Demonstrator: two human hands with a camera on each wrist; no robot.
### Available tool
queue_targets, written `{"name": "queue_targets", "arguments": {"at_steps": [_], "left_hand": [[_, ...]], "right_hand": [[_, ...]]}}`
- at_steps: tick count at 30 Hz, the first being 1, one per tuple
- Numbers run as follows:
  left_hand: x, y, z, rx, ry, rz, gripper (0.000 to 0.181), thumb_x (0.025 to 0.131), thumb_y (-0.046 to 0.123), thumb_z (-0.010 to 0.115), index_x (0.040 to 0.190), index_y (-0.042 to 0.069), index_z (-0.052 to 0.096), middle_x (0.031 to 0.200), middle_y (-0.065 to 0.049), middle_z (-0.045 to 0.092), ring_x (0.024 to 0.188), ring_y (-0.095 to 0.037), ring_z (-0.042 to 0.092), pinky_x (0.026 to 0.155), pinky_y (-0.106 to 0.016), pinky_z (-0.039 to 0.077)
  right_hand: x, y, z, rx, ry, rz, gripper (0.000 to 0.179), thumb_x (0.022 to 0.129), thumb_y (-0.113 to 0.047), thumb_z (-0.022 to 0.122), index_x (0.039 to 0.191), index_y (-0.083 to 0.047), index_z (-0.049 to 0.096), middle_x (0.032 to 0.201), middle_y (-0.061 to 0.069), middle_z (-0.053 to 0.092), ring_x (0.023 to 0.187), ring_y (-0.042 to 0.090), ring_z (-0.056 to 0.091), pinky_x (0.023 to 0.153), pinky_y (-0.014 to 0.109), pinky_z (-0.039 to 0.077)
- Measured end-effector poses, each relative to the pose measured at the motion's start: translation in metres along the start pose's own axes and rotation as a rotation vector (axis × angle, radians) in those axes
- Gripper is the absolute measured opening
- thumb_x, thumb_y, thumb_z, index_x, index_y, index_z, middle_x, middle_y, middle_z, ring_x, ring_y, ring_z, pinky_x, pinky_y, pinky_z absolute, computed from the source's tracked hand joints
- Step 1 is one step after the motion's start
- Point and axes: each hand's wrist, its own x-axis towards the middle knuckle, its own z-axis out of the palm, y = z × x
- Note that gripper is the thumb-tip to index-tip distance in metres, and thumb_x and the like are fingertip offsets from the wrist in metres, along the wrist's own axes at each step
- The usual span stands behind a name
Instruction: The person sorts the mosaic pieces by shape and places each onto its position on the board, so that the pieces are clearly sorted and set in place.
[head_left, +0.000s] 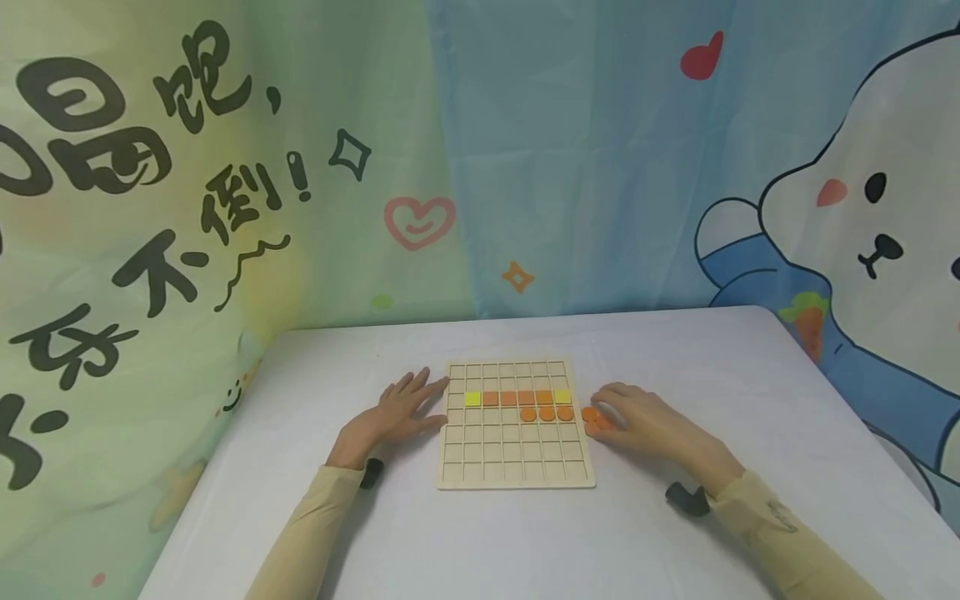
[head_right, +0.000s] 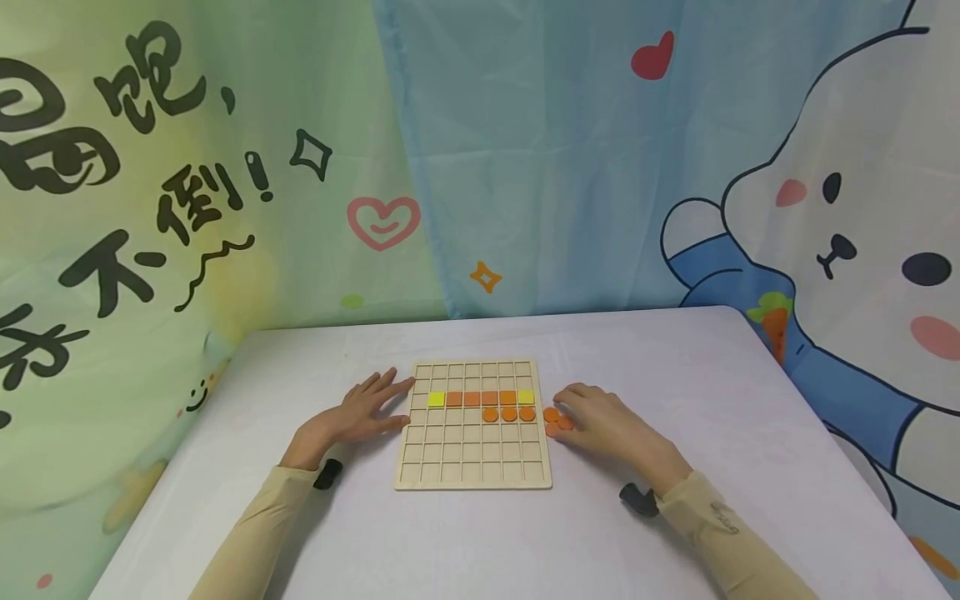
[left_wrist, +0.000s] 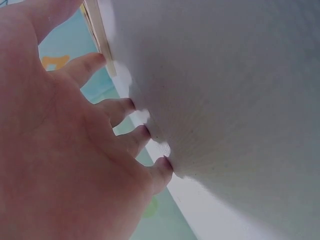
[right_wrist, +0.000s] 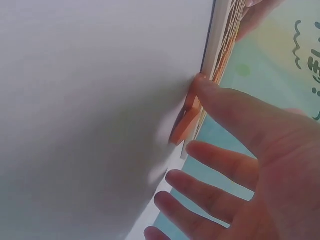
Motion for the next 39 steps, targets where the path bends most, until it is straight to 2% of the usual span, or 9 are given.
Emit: {"name": "queue_targets", "arguments": {"at_steps": [7, 14, 22, 28, 32, 39], "left_hand": [[0.001, -0.002, 0.0, 0.006, 0.005, 0.0, 0.071, 0.1, 0.053, 0.054, 0.16, 0.028, 0.027, 0.17, -0.014, 0.01, 0.156, -0.043, 0.005, 0.124, -0.063, 0.007], [0.003, -0.004, 0.0, 0.001, 0.005, 0.006, 0.072, 0.099, 0.053, 0.055, 0.16, 0.028, 0.027, 0.17, -0.015, 0.01, 0.156, -0.044, 0.005, 0.124, -0.064, 0.007], [0.003, -0.005, 0.002, -0.003, 0.001, 0.014, 0.071, 0.099, 0.054, 0.054, 0.16, 0.028, 0.027, 0.17, -0.015, 0.01, 0.156, -0.044, 0.005, 0.124, -0.064, 0.007], [0.002, -0.004, 0.002, 0.002, 0.006, 0.016, 0.071, 0.099, 0.055, 0.053, 0.16, 0.029, 0.027, 0.17, -0.014, 0.01, 0.156, -0.043, 0.005, 0.124, -0.063, 0.008], [0.002, -0.003, 0.002, 0.001, 0.01, 0.009, 0.071, 0.099, 0.055, 0.054, 0.16, 0.029, 0.027, 0.17, -0.014, 0.01, 0.156, -0.043, 0.005, 0.125, -0.063, 0.008], [0.004, -0.003, 0.003, 0.023, 0.005, -0.007, 0.071, 0.099, 0.055, 0.053, 0.16, 0.03, 0.027, 0.17, -0.013, 0.011, 0.156, -0.043, 0.007, 0.124, -0.063, 0.009]], "right_hand": [[0.001, -0.001, 0.001, -0.022, 0.005, -0.028, 0.049, 0.09, -0.033, 0.075, 0.13, -0.007, 0.064, 0.138, 0.019, 0.059, 0.131, 0.041, 0.053, 0.107, 0.061, 0.044], [0.005, -0.003, 0.005, -0.022, 0.015, -0.042, 0.05, 0.091, -0.035, 0.074, 0.131, -0.007, 0.064, 0.139, 0.019, 0.059, 0.132, 0.041, 0.052, 0.108, 0.061, 0.044], [0.008, -0.005, 0.007, -0.025, 0.033, -0.058, 0.035, 0.091, -0.016, 0.069, 0.125, -0.006, 0.066, 0.134, 0.019, 0.062, 0.125, 0.039, 0.058, 0.103, 0.057, 0.05], [0.009, -0.005, 0.006, -0.011, 0.023, -0.007, 0.033, 0.095, -0.022, 0.069, 0.122, -0.005, 0.067, 0.134, 0.019, 0.061, 0.125, 0.038, 0.057, 0.105, 0.057, 0.049], [0.01, -0.003, 0.007, -0.006, 0.041, -0.026, 0.022, 0.096, -0.023, 0.068, 0.113, -0.008, 0.07, 0.128, 0.016, 0.064, 0.12, 0.035, 0.06, 0.102, 0.055, 0.051], [0.01, -0.004, 0.006, -0.009, 0.061, -0.036, 0.018, 0.095, -0.026, 0.07, 0.105, -0.012, 0.071, 0.12, 0.012, 0.067, 0.113, 0.032, 0.063, 0.097, 0.053, 0.054]]}}
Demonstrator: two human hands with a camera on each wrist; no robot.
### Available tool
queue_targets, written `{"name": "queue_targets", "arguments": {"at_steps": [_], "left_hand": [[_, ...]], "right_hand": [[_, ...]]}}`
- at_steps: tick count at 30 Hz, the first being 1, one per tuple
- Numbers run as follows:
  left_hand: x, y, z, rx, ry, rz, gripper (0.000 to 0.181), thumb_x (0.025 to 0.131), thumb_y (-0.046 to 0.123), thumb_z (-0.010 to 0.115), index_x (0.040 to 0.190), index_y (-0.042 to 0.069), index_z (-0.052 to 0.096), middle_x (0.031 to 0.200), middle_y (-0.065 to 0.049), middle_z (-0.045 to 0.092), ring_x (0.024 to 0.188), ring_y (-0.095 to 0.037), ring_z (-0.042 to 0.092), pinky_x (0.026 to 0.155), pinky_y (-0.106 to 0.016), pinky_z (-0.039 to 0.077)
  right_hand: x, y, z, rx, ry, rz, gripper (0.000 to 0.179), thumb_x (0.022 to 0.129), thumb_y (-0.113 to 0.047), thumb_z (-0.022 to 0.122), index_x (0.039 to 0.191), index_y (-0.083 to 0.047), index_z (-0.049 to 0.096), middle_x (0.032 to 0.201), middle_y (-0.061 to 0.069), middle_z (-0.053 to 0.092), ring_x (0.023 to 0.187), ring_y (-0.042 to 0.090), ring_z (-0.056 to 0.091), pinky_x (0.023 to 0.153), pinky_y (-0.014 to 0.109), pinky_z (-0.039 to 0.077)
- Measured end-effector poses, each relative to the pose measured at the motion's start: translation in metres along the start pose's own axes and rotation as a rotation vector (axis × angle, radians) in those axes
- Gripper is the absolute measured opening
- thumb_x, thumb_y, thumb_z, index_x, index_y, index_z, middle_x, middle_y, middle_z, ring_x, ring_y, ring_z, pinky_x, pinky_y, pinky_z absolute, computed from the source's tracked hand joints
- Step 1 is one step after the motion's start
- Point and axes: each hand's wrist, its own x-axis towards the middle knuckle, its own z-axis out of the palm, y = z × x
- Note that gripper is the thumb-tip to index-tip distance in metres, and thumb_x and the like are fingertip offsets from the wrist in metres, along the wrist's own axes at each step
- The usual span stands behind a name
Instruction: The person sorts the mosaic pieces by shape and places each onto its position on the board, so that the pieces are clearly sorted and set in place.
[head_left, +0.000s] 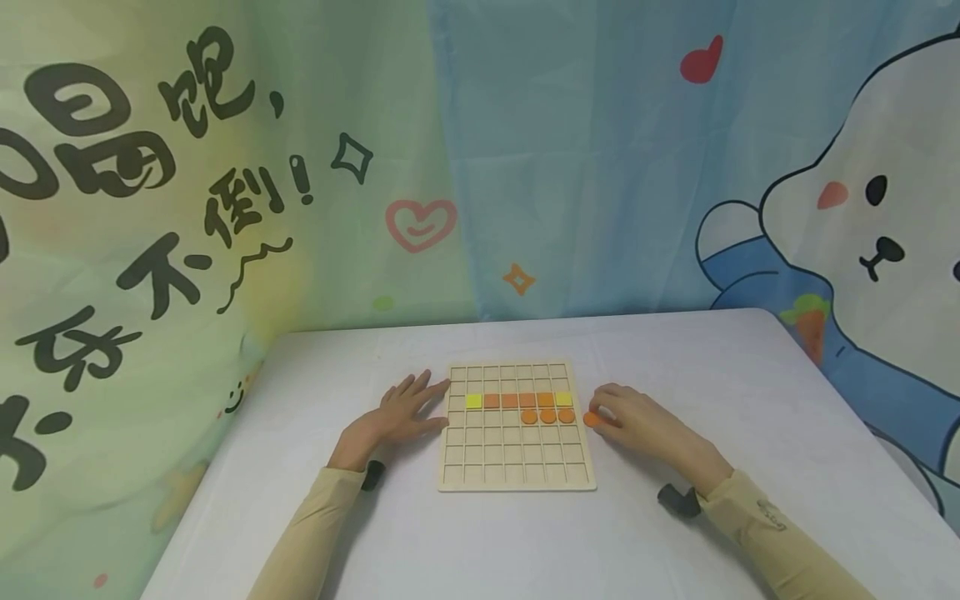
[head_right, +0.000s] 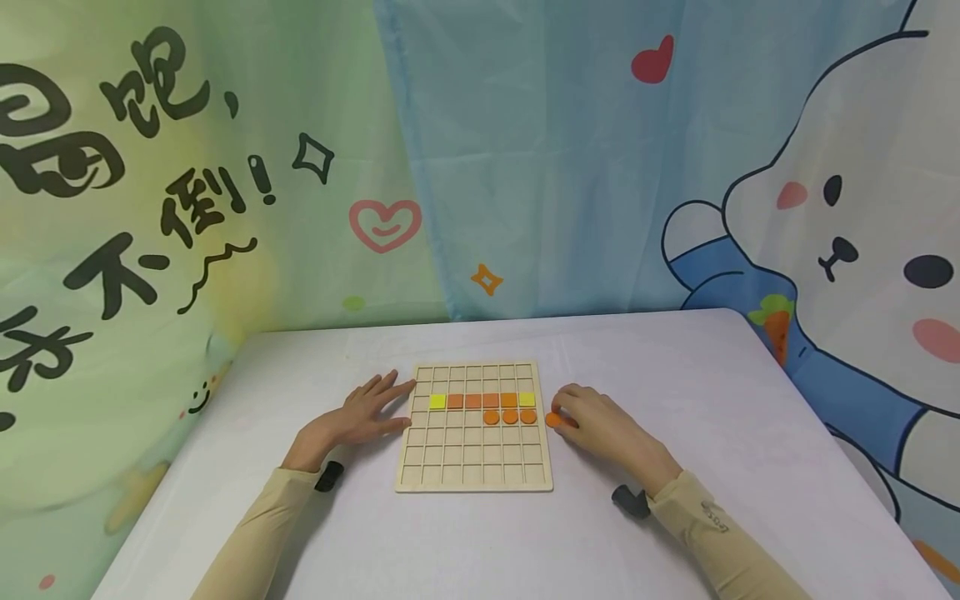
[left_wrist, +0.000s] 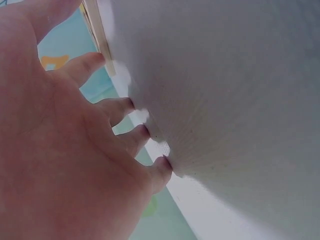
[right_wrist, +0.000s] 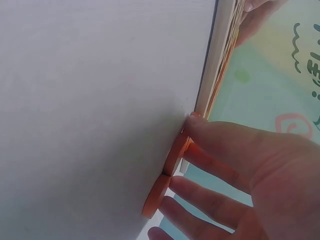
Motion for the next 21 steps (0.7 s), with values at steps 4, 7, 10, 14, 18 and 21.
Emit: {"name": "queue_targets", "arguments": {"at_steps": [4, 7, 10, 14, 18, 21], "left_hand": [[0.0002, 0.0016, -0.0008, 0.0, -0.002, -0.008, 0.071, 0.099, 0.055, 0.053, 0.16, 0.03, 0.027, 0.17, -0.013, 0.011, 0.156, -0.043, 0.006, 0.125, -0.063, 0.009], [0.0003, 0.0023, -0.0008, -0.004, -0.005, -0.014, 0.072, 0.099, 0.056, 0.053, 0.16, 0.03, 0.027, 0.17, -0.013, 0.011, 0.156, -0.042, 0.006, 0.125, -0.063, 0.008], [0.0002, 0.0021, -0.0004, -0.006, -0.003, -0.012, 0.071, 0.099, 0.056, 0.053, 0.16, 0.03, 0.027, 0.17, -0.013, 0.011, 0.156, -0.042, 0.006, 0.125, -0.063, 0.009], [-0.0003, 0.0016, -0.0006, -0.004, -0.002, -0.003, 0.071, 0.099, 0.055, 0.053, 0.16, 0.03, 0.027, 0.17, -0.014, 0.011, 0.156, -0.043, 0.006, 0.124, -0.063, 0.009], [-0.0013, 0.0016, -0.0012, -0.002, -0.001, 0.005, 0.07, 0.1, 0.054, 0.053, 0.16, 0.029, 0.027, 0.17, -0.014, 0.011, 0.156, -0.044, 0.007, 0.124, -0.063, 0.009], [-0.0011, 0.0017, -0.0007, -0.002, -0.003, 0.003, 0.07, 0.1, 0.055, 0.052, 0.16, 0.03, 0.027, 0.17, -0.014, 0.011, 0.156, -0.043, 0.007, 0.125, -0.063, 0.009]], "right_hand": [[-0.0008, -0.0015, -0.001, 0.004, 0.002, 0.01, 0.018, 0.095, -0.027, 0.07, 0.106, -0.012, 0.072, 0.121, 0.012, 0.067, 0.114, 0.032, 0.063, 0.098, 0.053, 0.054], [-0.0013, -0.0018, -0.0012, 0.005, 0.009, 0.006, 0.019, 0.096, -0.028, 0.07, 0.105, -0.012, 0.072, 0.119, 0.011, 0.068, 0.113, 0.031, 0.063, 0.097, 0.052, 0.054], [-0.0014, -0.0012, -0.0019, 0.009, 0.02, -0.01, 0.019, 0.096, -0.028, 0.069, 0.104, -0.012, 0.071, 0.117, 0.011, 0.068, 0.11, 0.03, 0.064, 0.095, 0.051, 0.055], [-0.0014, -0.0004, -0.0038, 0.018, 0.031, -0.019, 0.018, 0.097, -0.029, 0.069, 0.102, -0.012, 0.071, 0.116, 0.01, 0.068, 0.11, 0.031, 0.065, 0.094, 0.051, 0.055], [-0.0006, 0.0012, -0.0046, 0.01, 0.039, -0.019, 0.018, 0.096, -0.029, 0.069, 0.102, -0.012, 0.071, 0.117, 0.011, 0.069, 0.112, 0.032, 0.065, 0.096, 0.051, 0.055], [-0.0002, 0.0019, -0.0046, 0.007, 0.042, -0.02, 0.019, 0.097, -0.03, 0.068, 0.102, -0.012, 0.071, 0.119, 0.013, 0.068, 0.114, 0.033, 0.065, 0.097, 0.052, 0.055]]}}
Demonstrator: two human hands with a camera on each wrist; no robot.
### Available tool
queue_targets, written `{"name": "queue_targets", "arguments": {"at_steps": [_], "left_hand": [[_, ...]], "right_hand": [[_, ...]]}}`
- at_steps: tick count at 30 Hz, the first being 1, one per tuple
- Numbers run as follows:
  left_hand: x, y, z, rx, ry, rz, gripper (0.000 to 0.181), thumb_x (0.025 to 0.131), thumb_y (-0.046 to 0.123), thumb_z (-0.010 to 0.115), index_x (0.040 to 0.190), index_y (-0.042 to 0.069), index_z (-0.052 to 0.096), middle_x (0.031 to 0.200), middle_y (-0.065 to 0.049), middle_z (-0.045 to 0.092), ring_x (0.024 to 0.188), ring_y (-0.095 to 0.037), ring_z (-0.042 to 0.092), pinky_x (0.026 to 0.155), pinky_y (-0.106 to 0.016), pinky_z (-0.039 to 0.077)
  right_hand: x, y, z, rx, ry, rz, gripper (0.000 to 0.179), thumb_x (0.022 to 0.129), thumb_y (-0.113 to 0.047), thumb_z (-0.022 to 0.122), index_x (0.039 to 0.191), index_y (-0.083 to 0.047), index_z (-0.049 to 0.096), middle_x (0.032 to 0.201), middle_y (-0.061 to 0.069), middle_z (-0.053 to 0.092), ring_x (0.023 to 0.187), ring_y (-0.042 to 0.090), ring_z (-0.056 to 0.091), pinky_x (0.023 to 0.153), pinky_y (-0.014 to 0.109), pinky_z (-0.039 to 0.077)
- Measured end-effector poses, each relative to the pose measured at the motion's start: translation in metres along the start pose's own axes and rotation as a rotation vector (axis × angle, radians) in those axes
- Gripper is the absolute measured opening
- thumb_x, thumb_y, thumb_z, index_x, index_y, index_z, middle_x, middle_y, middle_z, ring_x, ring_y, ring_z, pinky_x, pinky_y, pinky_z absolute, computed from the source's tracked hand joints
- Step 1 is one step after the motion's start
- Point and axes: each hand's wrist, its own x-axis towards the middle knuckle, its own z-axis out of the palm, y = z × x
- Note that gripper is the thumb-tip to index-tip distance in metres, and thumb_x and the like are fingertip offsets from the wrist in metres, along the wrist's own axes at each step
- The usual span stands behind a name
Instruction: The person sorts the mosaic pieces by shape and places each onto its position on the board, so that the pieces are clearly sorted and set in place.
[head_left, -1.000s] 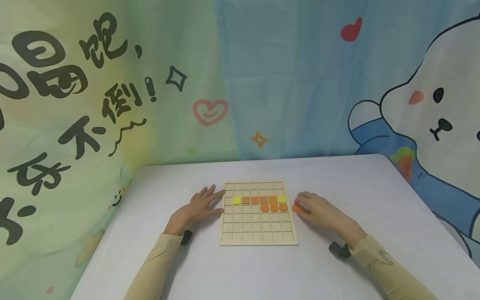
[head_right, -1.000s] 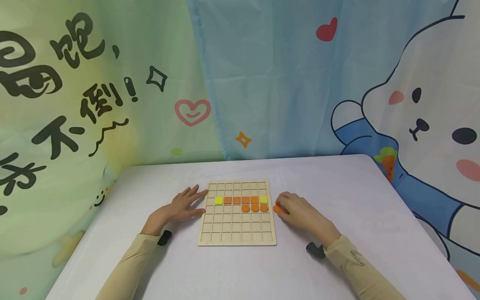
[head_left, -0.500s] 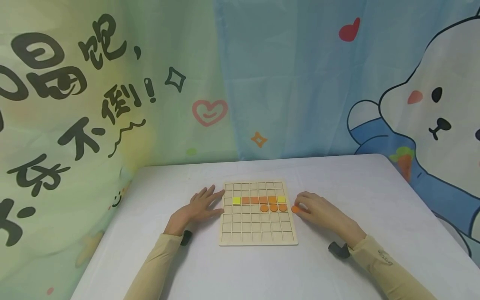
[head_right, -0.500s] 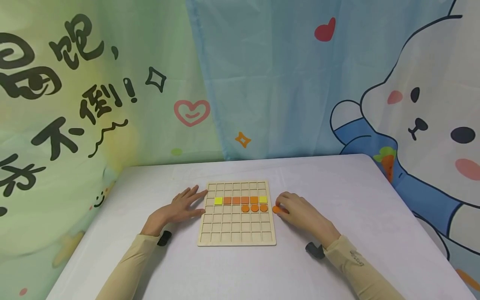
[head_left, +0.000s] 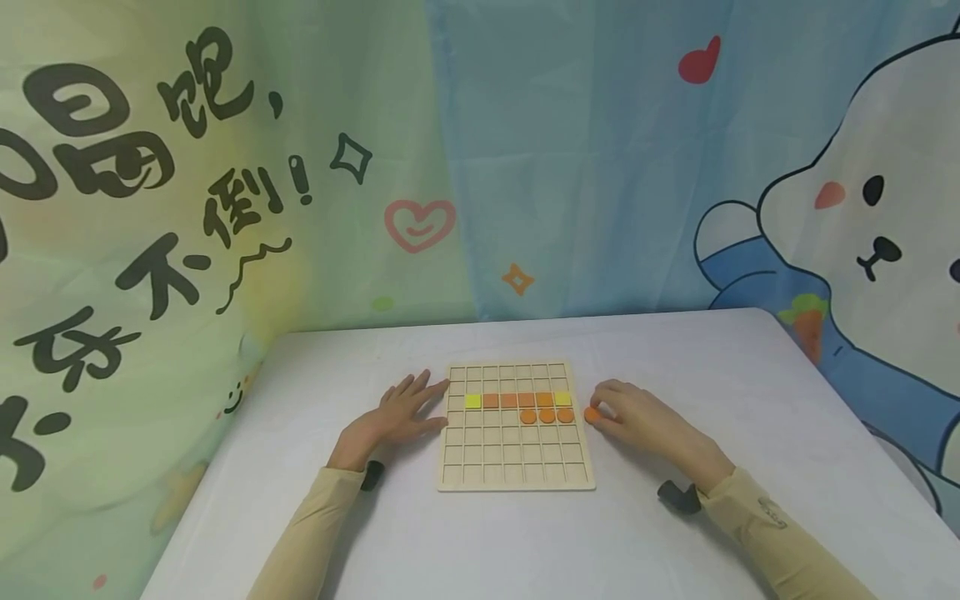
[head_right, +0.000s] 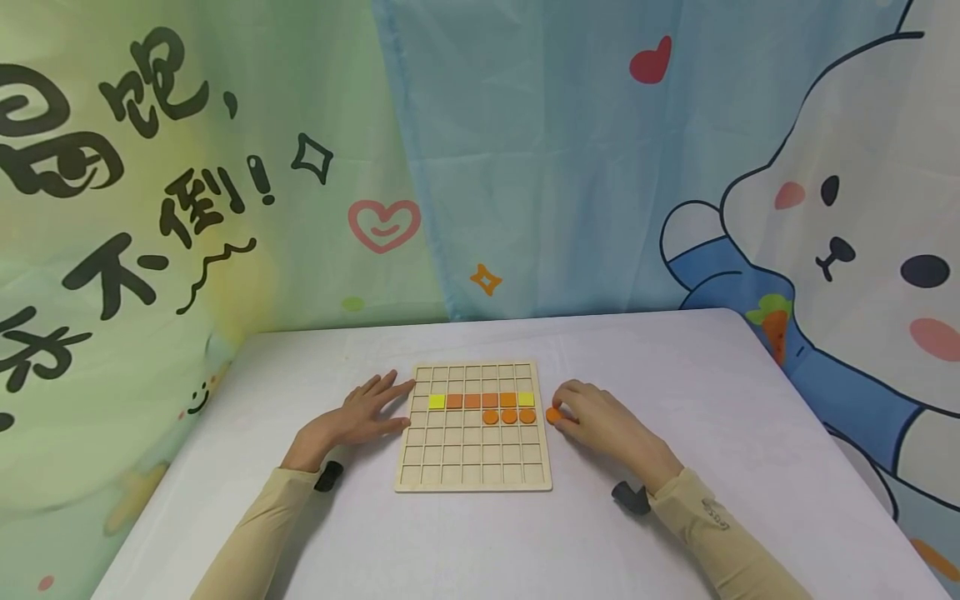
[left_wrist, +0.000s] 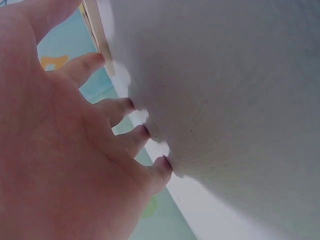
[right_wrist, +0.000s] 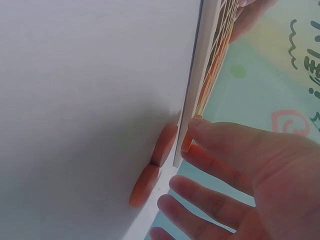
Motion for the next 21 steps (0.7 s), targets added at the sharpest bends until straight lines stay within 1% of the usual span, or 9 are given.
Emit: {"name": "queue_targets", "arguments": {"at_steps": [6, 13, 21], "left_hand": [[0.001, -0.001, 0.001, 0.001, 0.002, -0.003, 0.071, 0.099, 0.055, 0.052, 0.16, 0.03, 0.027, 0.17, -0.013, 0.01, 0.156, -0.043, 0.006, 0.125, -0.062, 0.009], [0.0, -0.002, 0.0, -0.004, -0.003, 0.004, 0.071, 0.099, 0.055, 0.053, 0.16, 0.029, 0.027, 0.17, -0.013, 0.011, 0.156, -0.043, 0.007, 0.125, -0.062, 0.009], [0.0, -0.002, 0.0, -0.004, -0.003, 0.012, 0.071, 0.099, 0.054, 0.054, 0.16, 0.028, 0.027, 0.17, -0.014, 0.011, 0.155, -0.045, 0.007, 0.124, -0.063, 0.01]], "right_hand": [[0.001, -0.001, -0.001, 0.01, -0.001, -0.001, 0.018, 0.097, -0.028, 0.068, 0.101, -0.011, 0.071, 0.121, 0.015, 0.068, 0.117, 0.036, 0.063, 0.099, 0.054, 0.053], [0.004, -0.008, -0.003, 0.007, -0.016, 0.016, 0.021, 0.097, -0.03, 0.068, 0.102, -0.011, 0.072, 0.125, 0.016, 0.067, 0.12, 0.036, 0.062, 0.101, 0.053, 0.052], [0.007, -0.013, -0.004, 0.011, -0.011, -0.019, 0.02, 0.097, -0.027, 0.067, 0.102, -0.009, 0.072, 0.125, 0.017, 0.066, 0.121, 0.038, 0.062, 0.101, 0.054, 0.052]]}}
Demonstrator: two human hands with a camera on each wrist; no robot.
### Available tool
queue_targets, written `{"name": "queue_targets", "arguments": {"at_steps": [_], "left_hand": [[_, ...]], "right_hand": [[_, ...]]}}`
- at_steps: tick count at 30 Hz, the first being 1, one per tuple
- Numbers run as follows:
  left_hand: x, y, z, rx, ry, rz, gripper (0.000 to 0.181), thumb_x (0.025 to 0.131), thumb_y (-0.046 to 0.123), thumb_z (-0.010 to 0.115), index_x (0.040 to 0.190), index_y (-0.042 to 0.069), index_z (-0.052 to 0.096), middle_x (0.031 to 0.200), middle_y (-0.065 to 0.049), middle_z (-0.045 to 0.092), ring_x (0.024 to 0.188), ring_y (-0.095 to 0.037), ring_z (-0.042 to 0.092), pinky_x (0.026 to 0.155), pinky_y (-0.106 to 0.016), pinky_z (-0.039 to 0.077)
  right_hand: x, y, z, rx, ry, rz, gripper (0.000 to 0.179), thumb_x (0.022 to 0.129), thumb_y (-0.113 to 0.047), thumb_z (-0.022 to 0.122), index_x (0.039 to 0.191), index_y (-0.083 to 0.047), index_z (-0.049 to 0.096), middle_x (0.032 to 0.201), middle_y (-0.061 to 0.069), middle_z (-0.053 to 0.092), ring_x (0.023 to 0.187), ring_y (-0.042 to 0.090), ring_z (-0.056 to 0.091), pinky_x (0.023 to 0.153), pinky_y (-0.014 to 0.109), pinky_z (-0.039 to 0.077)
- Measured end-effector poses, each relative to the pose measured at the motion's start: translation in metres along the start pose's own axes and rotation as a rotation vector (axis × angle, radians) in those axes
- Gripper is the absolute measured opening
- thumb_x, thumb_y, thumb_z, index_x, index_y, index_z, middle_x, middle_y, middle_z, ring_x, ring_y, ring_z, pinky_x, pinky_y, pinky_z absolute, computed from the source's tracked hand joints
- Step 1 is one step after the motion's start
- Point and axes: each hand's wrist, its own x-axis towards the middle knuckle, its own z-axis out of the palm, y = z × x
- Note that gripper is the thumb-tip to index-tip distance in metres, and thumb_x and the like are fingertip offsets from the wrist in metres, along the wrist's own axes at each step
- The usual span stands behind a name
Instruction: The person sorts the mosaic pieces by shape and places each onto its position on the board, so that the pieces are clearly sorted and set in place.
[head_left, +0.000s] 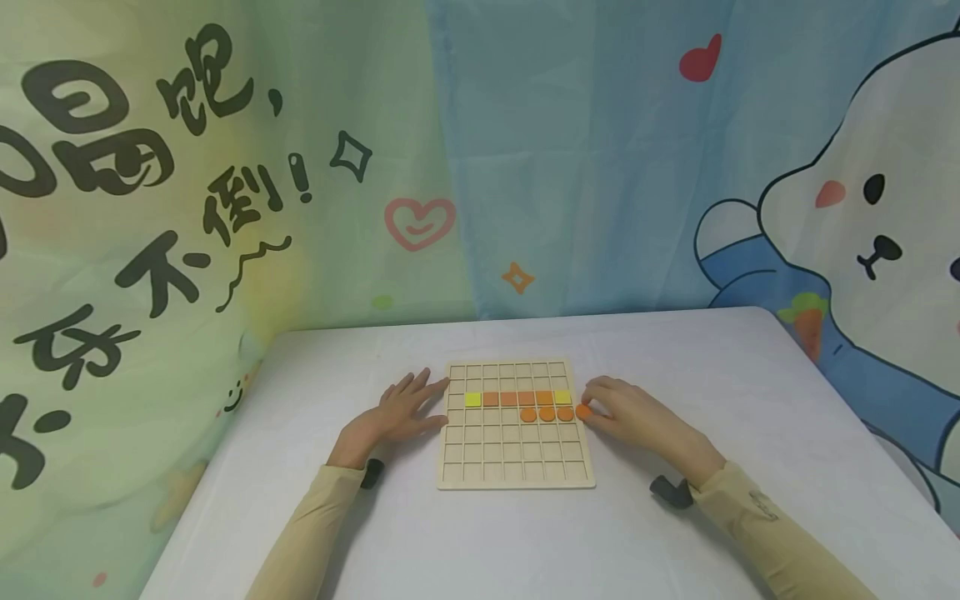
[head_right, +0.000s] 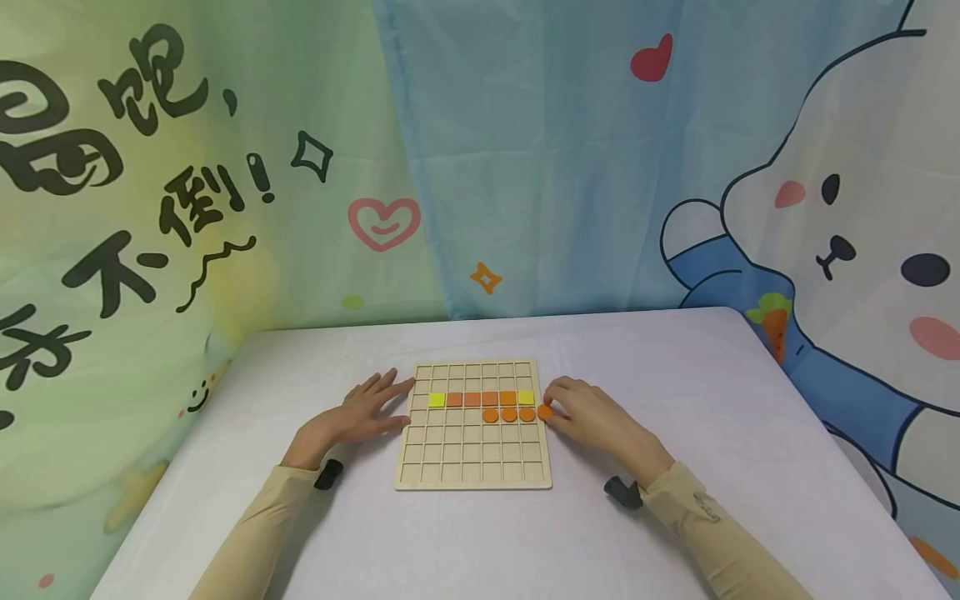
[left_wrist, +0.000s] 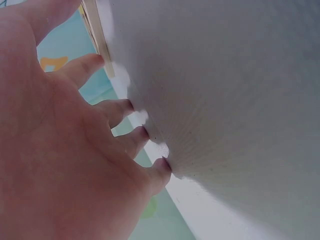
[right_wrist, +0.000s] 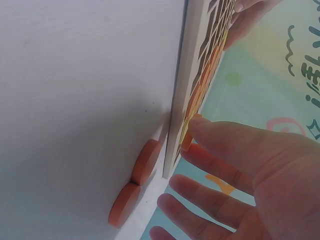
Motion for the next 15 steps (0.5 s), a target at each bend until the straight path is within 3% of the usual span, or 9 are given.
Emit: {"name": "queue_targets", "arguments": {"at_steps": [9, 15], "left_hand": [[0.0007, 0.0009, -0.0007, -0.007, -0.002, -0.006, 0.071, 0.099, 0.054, 0.054, 0.16, 0.028, 0.027, 0.17, -0.015, 0.011, 0.155, -0.045, 0.006, 0.124, -0.064, 0.009], [-0.0001, 0.0013, -0.0015, -0.008, -0.001, -0.001, 0.071, 0.1, 0.053, 0.054, 0.16, 0.027, 0.028, 0.17, -0.015, 0.011, 0.155, -0.045, 0.007, 0.124, -0.064, 0.009]], "right_hand": [[0.0055, -0.0036, 0.0005, 0.007, -0.034, 0.031, 0.02, 0.097, -0.029, 0.068, 0.103, -0.011, 0.073, 0.129, 0.017, 0.065, 0.125, 0.039, 0.059, 0.104, 0.056, 0.049], [0.0069, -0.0055, 0.0019, 0.005, -0.031, 0.006, 0.017, 0.096, -0.028, 0.07, 0.101, -0.012, 0.072, 0.121, 0.012, 0.067, 0.116, 0.032, 0.063, 0.098, 0.051, 0.053]]}}
